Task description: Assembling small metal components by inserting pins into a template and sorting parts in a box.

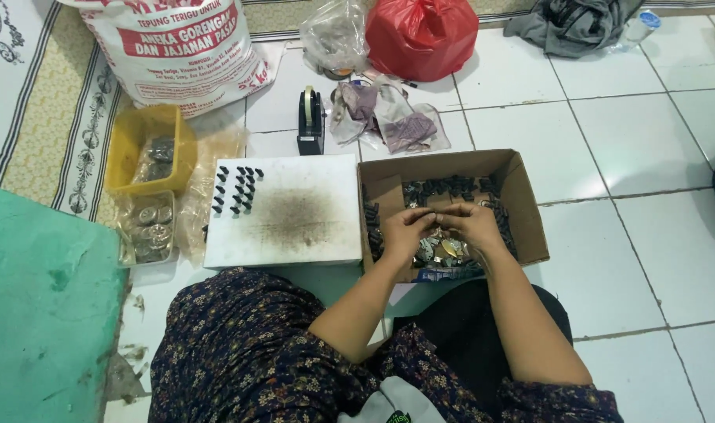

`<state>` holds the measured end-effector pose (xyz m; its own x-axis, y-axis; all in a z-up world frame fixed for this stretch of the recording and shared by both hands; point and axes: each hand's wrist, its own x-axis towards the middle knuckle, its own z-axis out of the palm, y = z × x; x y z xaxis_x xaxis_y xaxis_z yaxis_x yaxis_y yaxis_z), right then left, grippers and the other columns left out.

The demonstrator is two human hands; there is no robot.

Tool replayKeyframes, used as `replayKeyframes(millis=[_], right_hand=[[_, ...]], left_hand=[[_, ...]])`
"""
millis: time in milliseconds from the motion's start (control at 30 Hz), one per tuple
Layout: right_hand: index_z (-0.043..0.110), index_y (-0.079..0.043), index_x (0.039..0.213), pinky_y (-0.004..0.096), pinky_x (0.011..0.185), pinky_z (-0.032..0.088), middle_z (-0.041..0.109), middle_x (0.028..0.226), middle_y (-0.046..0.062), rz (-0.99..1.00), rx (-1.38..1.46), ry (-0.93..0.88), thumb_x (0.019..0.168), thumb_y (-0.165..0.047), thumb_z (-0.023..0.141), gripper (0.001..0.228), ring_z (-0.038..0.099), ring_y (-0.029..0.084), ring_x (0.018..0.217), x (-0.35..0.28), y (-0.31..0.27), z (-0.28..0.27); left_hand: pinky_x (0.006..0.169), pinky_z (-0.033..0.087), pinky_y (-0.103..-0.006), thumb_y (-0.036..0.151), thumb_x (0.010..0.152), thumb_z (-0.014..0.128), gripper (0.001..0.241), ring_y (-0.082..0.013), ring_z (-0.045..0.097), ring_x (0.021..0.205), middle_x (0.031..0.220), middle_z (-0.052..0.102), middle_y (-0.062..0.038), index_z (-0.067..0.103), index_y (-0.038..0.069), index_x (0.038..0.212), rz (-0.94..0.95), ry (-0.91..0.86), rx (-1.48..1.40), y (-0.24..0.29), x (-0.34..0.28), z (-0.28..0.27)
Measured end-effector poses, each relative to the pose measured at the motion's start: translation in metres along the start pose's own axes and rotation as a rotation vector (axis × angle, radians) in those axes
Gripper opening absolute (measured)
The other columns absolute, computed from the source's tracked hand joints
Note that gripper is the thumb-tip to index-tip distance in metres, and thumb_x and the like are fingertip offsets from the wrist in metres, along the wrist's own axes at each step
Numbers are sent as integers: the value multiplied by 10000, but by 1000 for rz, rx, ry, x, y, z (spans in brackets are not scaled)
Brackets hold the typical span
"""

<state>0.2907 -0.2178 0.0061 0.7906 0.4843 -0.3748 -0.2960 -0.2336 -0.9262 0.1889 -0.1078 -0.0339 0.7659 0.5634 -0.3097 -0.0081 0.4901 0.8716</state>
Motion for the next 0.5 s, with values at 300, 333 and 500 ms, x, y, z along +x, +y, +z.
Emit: replayKeyframes(millis=[300,333,500], right_hand=[[789,6,1026,352,654,609,736,873,193,-130,-243,-61,812,-115,879,263,694,245,814,-16,-25,12],[789,6,1026,352,654,609,736,873,193,-129,-242,-60,812,-115,879,263,694,245,814,-17,-23,11],[758,44,1009,346,637,628,742,880,203,-62,-104,-133,821,-74,849,239,716,249,792,-21,-23,11]], left_hand=[[679,652,-366,-25,813,805,339,-320,752,873,952,747,-248,730,-38,1143,140,67,409,25,-6,-14],[679,652,-366,-25,813,805,339,-320,752,873,952,747,-248,730,-38,1143,139,67,410,24,-6,-16],[684,657,-330,-9,856,782,213,-274,756,874,961,757,-224,766,-11,1068,71,-13,351,34,-20,-23]])
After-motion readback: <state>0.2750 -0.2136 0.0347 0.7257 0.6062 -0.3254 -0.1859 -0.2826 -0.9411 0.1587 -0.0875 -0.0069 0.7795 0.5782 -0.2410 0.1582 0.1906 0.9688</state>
